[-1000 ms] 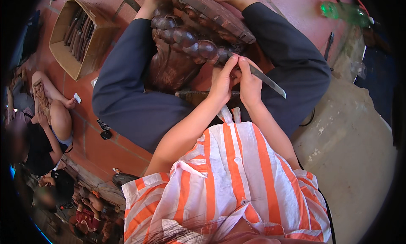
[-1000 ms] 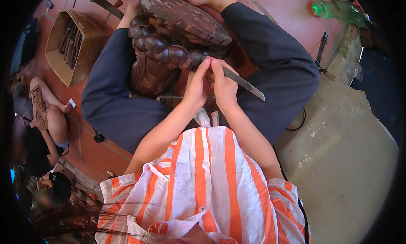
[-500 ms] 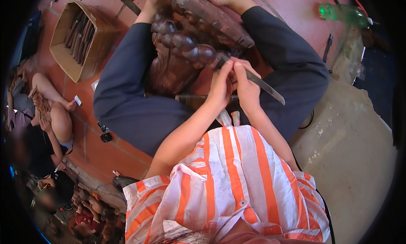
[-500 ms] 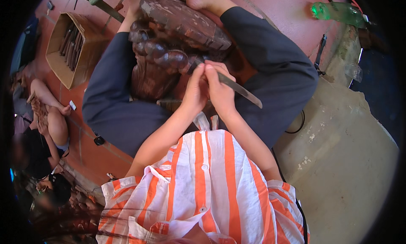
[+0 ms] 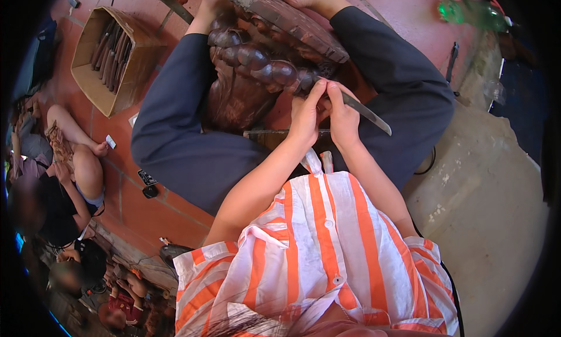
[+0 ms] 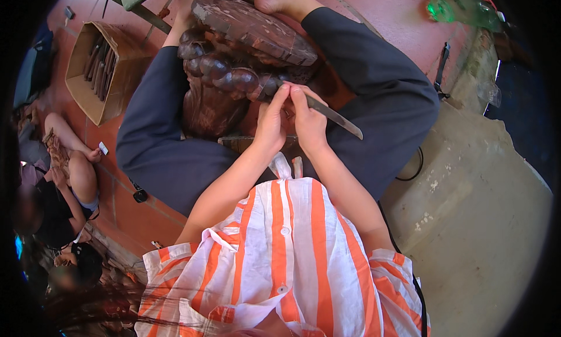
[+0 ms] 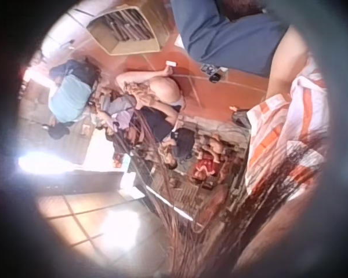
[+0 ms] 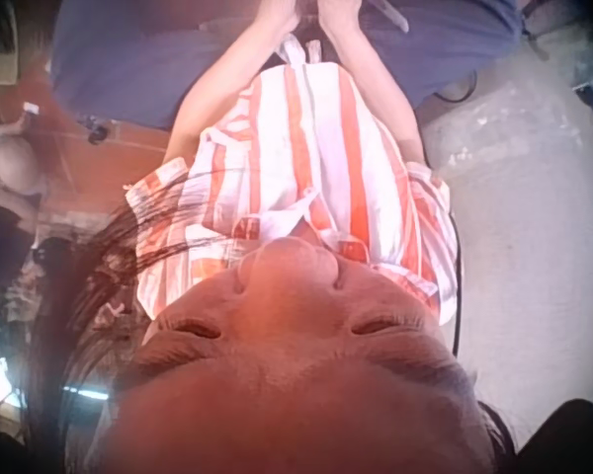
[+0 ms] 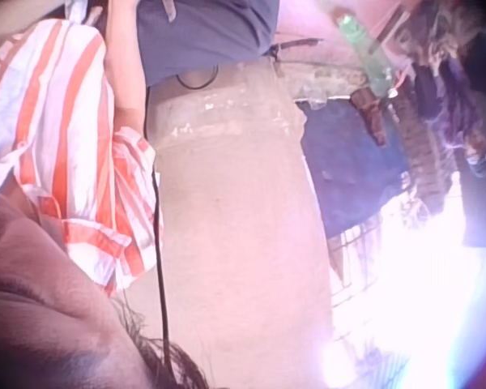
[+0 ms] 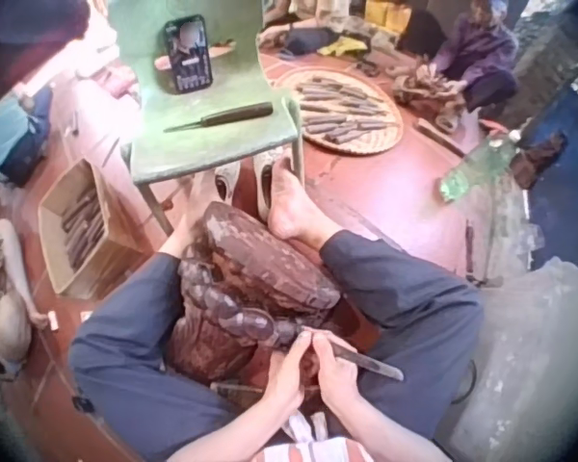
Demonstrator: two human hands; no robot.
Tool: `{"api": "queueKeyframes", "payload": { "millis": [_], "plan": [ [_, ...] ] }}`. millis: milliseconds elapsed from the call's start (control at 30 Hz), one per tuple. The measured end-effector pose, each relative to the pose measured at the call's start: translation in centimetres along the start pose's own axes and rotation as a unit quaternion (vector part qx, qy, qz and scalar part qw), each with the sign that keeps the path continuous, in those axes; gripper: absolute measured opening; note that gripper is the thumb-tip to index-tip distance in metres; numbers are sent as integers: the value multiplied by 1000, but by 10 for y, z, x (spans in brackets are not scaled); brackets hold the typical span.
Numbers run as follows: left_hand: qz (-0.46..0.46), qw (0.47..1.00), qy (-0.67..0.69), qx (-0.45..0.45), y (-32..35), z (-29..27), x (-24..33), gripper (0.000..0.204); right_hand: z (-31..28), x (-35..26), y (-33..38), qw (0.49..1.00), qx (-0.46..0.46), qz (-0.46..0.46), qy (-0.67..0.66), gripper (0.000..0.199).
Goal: The person sits cross-legged on the floor and uses a small knife to carve a dark, bulbous wooden object resting between their legs. They repeatedly scrape and shape the surface of the wood, occasionally rotating the object to access different areas.
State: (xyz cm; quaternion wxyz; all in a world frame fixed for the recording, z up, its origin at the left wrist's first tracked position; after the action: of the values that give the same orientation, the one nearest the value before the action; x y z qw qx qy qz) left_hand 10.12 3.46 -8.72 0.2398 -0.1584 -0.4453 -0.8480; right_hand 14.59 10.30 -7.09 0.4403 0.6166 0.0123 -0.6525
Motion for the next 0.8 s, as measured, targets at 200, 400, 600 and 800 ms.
{"api": "queueKeyframes", "payload": {
  "millis": [200,400,600,800],
  "plan": [
    [-42,995,76,-42,-4,-15,-8,23,-4,13,3,983,-21,-118,142,25],
    [2,998,-58,14,-4,-4,-10,27,-20,23,-6,999,-17,14,-27,26],
    [-26,997,73,11,-2,-8,-7,26,-3,12,1,978,-20,-134,156,24],
    [-21,997,-24,72,-4,9,2,27,-12,4,-10,999,-6,34,-11,25]
  ]
}}
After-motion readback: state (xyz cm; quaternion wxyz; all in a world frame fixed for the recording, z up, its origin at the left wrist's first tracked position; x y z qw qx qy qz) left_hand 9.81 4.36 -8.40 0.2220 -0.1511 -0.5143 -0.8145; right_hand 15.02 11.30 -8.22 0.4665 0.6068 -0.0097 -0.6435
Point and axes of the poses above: each hand's wrist, its own y-axis away from the middle knuckle, its own z-axis out of the palm, x = y × z, the point moved 1 cm from there along -y, towards the middle knuckle, and after that the axes turned 2 degrees about z, right-handed, at the moved point
